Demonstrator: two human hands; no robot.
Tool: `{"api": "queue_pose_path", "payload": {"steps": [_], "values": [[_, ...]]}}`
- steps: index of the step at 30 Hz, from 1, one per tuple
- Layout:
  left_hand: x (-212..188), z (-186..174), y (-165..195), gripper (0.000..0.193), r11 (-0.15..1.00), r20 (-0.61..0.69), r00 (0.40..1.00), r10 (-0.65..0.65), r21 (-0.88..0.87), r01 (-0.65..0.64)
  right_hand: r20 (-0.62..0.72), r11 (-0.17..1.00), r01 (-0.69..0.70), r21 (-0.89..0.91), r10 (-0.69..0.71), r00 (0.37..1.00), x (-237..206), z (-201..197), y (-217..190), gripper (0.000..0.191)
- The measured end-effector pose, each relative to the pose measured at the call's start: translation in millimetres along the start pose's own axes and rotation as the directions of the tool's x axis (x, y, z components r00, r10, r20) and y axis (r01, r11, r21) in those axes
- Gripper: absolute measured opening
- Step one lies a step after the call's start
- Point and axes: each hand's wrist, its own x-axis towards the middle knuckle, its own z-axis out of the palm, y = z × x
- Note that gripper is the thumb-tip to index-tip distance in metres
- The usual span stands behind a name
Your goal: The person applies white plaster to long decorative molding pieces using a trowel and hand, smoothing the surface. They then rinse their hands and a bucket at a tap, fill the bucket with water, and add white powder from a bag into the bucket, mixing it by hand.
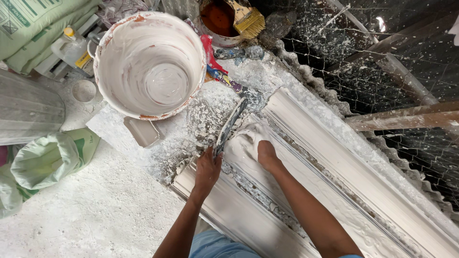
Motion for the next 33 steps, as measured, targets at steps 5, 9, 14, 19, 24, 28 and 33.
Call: {"api": "queue_pose_path", "payload": {"steps": [5,9,14,19,24,28,33], "values": [[-1,-1,2,0.032,1.0,-0.015,1.0,0.0,-0.029,0.0,-0.11,0.927,-0.011,-0.374,-0.033,0.993,9,-2,-1,0.025],[-1,-1,3,0.034,0.999,-0.055,0.997,0.051,0.003,-0.051,-0.034,0.888,0.155,-0.433,-0.188,0.981,-3,-5,-11,0.026],[-2,-3,3,0.031,0.997,0.041,0.997,-0.063,-0.037,0.065,0.045,0.852,0.105,-0.512,-0.095,0.994,-14,-6,-17,0.023],[-2,-3,3,0.03,1.0,-0.012,1.0,0.026,-0.009,-0.026,-0.075,0.892,0.035,-0.451,-0.077,0.994,-9,-3,-18,0.025],[-2,-4,4,0.03,1.0,-0.029,0.999,0.022,0.004,-0.022,-0.035,0.858,0.072,-0.508,-0.104,0.994,-9,-9,-18,0.03],[-4,-4,3,0.029,1.0,-0.013,1.0,0.014,-0.026,-0.014,-0.012,0.844,-0.023,-0.536,0.019,1.0,-12,-5,-14,0.026],[-3,-1,0,0.03,0.999,-0.028,0.999,0.034,0.035,-0.033,-0.024,0.77,0.06,-0.636,-0.097,0.995,-9,3,-10,0.027]]}}
